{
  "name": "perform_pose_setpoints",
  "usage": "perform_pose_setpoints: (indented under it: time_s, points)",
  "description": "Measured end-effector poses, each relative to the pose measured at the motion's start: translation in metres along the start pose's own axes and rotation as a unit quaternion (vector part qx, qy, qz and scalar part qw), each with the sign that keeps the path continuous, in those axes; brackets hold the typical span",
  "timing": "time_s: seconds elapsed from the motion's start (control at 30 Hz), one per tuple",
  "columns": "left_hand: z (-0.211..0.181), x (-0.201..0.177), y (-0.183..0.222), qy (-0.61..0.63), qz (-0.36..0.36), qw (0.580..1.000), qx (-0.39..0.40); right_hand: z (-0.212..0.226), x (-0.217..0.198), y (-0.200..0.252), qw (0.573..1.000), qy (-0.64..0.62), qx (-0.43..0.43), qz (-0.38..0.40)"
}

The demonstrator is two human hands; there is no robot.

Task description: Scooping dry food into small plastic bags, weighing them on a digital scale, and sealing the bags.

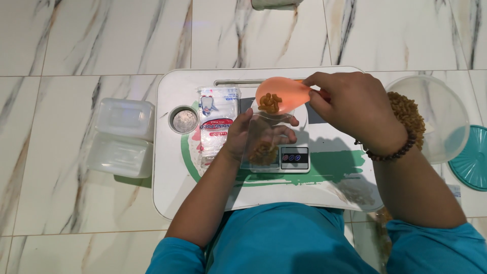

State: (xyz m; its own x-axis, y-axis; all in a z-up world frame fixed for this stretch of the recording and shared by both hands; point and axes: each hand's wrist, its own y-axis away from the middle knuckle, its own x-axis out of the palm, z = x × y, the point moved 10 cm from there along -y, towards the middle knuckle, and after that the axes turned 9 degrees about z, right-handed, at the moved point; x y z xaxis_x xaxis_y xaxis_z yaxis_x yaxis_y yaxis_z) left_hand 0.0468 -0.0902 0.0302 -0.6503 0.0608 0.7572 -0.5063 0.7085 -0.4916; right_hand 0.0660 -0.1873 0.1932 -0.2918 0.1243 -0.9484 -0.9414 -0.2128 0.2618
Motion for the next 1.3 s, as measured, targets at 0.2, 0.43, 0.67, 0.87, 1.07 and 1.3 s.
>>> perform_pose_setpoints:
  time_s: [0.2, 0.43, 0.67, 0.87, 1.07, 1.3]
  points:
    - [0.002, -0.006, 0.003, -0.002, -0.006, 1.0, -0.001, -0.001, -0.001, 0.0, 1.0, -0.007, -0.005, -0.016]
    - [0.01, -0.01, 0.005, -0.002, -0.004, 1.0, -0.015, -0.02, 0.008, -0.007, 0.999, -0.041, 0.013, -0.009]
    - [0.009, -0.012, 0.01, 0.004, -0.013, 0.999, -0.029, -0.062, 0.021, -0.005, 0.985, -0.168, 0.044, 0.011]
    - [0.002, 0.004, 0.004, 0.012, -0.015, 0.999, -0.033, -0.17, 0.027, 0.026, 0.962, -0.24, 0.103, -0.073]
    - [-0.005, 0.015, 0.0, 0.053, -0.014, 0.998, 0.011, -0.31, 0.056, 0.06, 0.93, -0.247, 0.237, -0.133]
    - [-0.006, 0.011, 0.001, 0.004, -0.041, 0.999, -0.011, -0.454, 0.16, 0.085, 0.892, 0.052, 0.45, -0.002]
